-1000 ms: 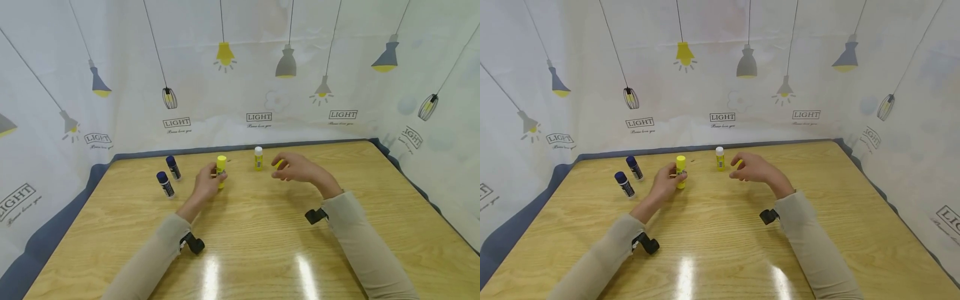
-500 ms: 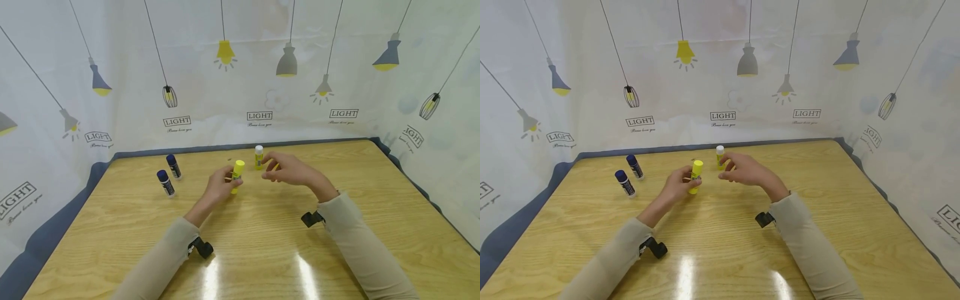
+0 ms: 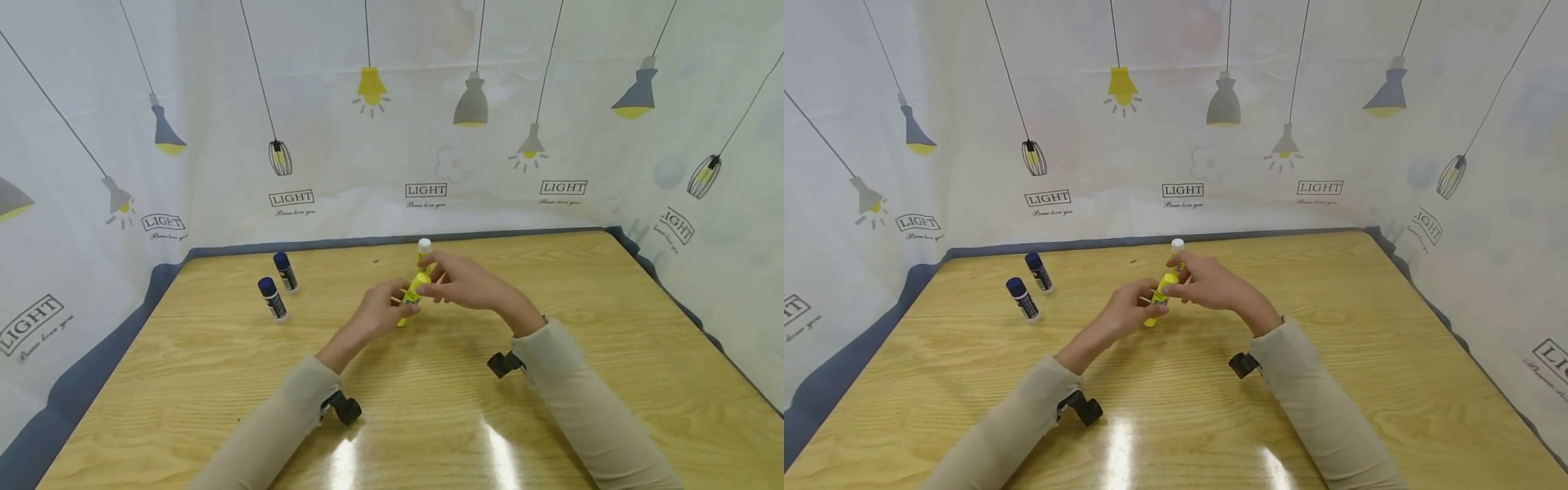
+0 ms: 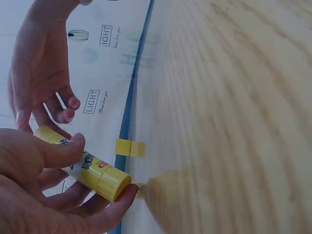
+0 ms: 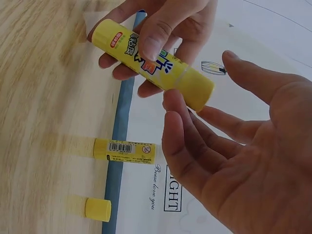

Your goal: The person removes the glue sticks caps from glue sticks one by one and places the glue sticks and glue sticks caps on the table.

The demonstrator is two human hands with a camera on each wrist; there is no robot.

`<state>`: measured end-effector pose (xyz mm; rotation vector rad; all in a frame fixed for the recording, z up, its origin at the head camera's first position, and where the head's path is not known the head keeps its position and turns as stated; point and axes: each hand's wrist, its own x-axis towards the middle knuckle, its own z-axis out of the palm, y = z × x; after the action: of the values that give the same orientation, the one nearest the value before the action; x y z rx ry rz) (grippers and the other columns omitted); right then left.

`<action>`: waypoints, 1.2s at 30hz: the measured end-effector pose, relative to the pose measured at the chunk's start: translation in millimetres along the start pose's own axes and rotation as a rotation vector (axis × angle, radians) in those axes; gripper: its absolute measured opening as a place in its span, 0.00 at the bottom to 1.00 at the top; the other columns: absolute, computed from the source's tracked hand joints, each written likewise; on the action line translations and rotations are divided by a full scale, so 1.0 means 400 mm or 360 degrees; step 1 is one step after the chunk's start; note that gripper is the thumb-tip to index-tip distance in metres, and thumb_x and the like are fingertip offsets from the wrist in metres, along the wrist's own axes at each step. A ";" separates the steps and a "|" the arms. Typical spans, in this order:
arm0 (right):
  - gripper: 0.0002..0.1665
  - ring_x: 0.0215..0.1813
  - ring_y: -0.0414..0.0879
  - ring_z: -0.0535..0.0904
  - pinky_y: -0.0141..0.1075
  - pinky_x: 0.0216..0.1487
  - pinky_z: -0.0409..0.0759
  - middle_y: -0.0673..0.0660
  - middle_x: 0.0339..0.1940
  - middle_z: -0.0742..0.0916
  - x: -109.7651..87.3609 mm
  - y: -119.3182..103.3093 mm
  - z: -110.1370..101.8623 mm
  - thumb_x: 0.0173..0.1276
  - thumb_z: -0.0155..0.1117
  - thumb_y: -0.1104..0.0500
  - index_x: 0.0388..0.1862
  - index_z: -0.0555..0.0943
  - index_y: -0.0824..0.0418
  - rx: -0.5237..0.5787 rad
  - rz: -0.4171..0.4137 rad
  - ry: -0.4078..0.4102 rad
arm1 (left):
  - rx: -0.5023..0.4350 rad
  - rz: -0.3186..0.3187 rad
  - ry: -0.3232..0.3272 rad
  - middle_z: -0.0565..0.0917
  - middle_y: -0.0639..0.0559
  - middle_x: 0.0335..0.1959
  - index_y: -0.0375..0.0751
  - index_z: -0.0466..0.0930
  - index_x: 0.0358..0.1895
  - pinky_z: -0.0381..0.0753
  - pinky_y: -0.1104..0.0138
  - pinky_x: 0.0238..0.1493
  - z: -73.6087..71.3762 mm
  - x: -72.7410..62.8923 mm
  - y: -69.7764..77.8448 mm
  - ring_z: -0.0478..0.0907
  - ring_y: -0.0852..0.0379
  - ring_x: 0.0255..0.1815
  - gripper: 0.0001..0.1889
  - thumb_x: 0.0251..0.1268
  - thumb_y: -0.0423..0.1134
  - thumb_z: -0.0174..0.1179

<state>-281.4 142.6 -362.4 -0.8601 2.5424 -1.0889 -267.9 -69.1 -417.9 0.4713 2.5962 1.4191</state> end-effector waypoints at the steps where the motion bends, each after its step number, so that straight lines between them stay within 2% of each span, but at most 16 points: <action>1: 0.33 0.45 0.60 0.87 0.52 0.47 0.87 0.65 0.49 0.87 0.000 0.000 0.001 0.78 0.64 0.51 0.74 0.67 0.64 -0.0011 -0.0003 0.0004 | 0.0007 0.0003 -0.0023 0.86 0.38 0.55 0.42 0.82 0.60 0.90 0.59 0.45 0.002 -0.001 0.003 0.86 0.42 0.54 0.15 0.74 0.36 0.64; 5: 0.30 0.41 0.59 0.87 0.46 0.42 0.86 0.64 0.44 0.88 0.000 0.001 0.006 0.77 0.64 0.52 0.71 0.70 0.65 -0.0056 -0.0014 0.0016 | 0.0044 0.0012 -0.0090 0.86 0.40 0.55 0.46 0.82 0.61 0.89 0.58 0.47 0.007 -0.004 0.014 0.86 0.42 0.54 0.15 0.74 0.37 0.64; 9: 0.23 0.38 0.57 0.88 0.39 0.38 0.85 0.63 0.43 0.87 0.003 -0.003 0.011 0.78 0.64 0.53 0.62 0.75 0.66 -0.0081 -0.0023 0.0002 | 0.0090 0.0029 -0.0117 0.84 0.41 0.58 0.48 0.82 0.59 0.89 0.57 0.48 0.007 -0.009 0.017 0.86 0.41 0.54 0.14 0.74 0.38 0.64; 16: 0.13 0.34 0.51 0.87 0.36 0.36 0.85 0.62 0.46 0.87 0.006 -0.003 0.016 0.78 0.64 0.54 0.48 0.80 0.64 -0.0144 -0.0018 -0.0011 | 0.0174 0.0093 -0.0156 0.84 0.44 0.60 0.47 0.82 0.58 0.89 0.56 0.48 0.007 -0.012 0.022 0.86 0.42 0.55 0.13 0.73 0.39 0.65; 22: 0.12 0.31 0.54 0.86 0.37 0.34 0.83 0.60 0.41 0.88 0.005 -0.004 0.017 0.77 0.64 0.53 0.45 0.82 0.62 -0.0187 0.0001 -0.0016 | 0.0251 0.0129 -0.0137 0.86 0.44 0.55 0.47 0.82 0.54 0.89 0.59 0.43 0.006 -0.012 0.023 0.87 0.45 0.52 0.12 0.71 0.41 0.68; 29: 0.13 0.27 0.46 0.83 0.37 0.32 0.83 0.58 0.36 0.88 0.006 0.002 0.019 0.77 0.64 0.50 0.42 0.83 0.60 -0.0170 0.0044 -0.0043 | 0.0353 0.0124 -0.0102 0.86 0.47 0.47 0.48 0.82 0.48 0.83 0.63 0.38 0.004 -0.016 0.029 0.84 0.52 0.46 0.13 0.64 0.43 0.74; 32: 0.14 0.27 0.45 0.83 0.37 0.31 0.84 0.60 0.35 0.88 0.006 0.001 0.019 0.78 0.64 0.50 0.42 0.82 0.60 -0.0170 0.0065 -0.0040 | 0.0378 0.0130 -0.0078 0.86 0.49 0.45 0.49 0.82 0.47 0.82 0.62 0.38 0.005 -0.017 0.030 0.83 0.54 0.44 0.14 0.62 0.45 0.75; 36: 0.17 0.26 0.45 0.83 0.37 0.30 0.83 0.59 0.30 0.88 0.006 -0.003 0.019 0.78 0.63 0.47 0.44 0.83 0.61 -0.0189 0.0114 -0.0048 | 0.0416 0.0136 -0.0031 0.87 0.51 0.45 0.50 0.83 0.49 0.82 0.62 0.40 0.007 -0.019 0.029 0.83 0.55 0.44 0.16 0.61 0.46 0.76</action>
<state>-279.5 136.0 -366.9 -0.8007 2.6129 -0.9051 -257.7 -63.6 -409.9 0.6318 2.7893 1.0934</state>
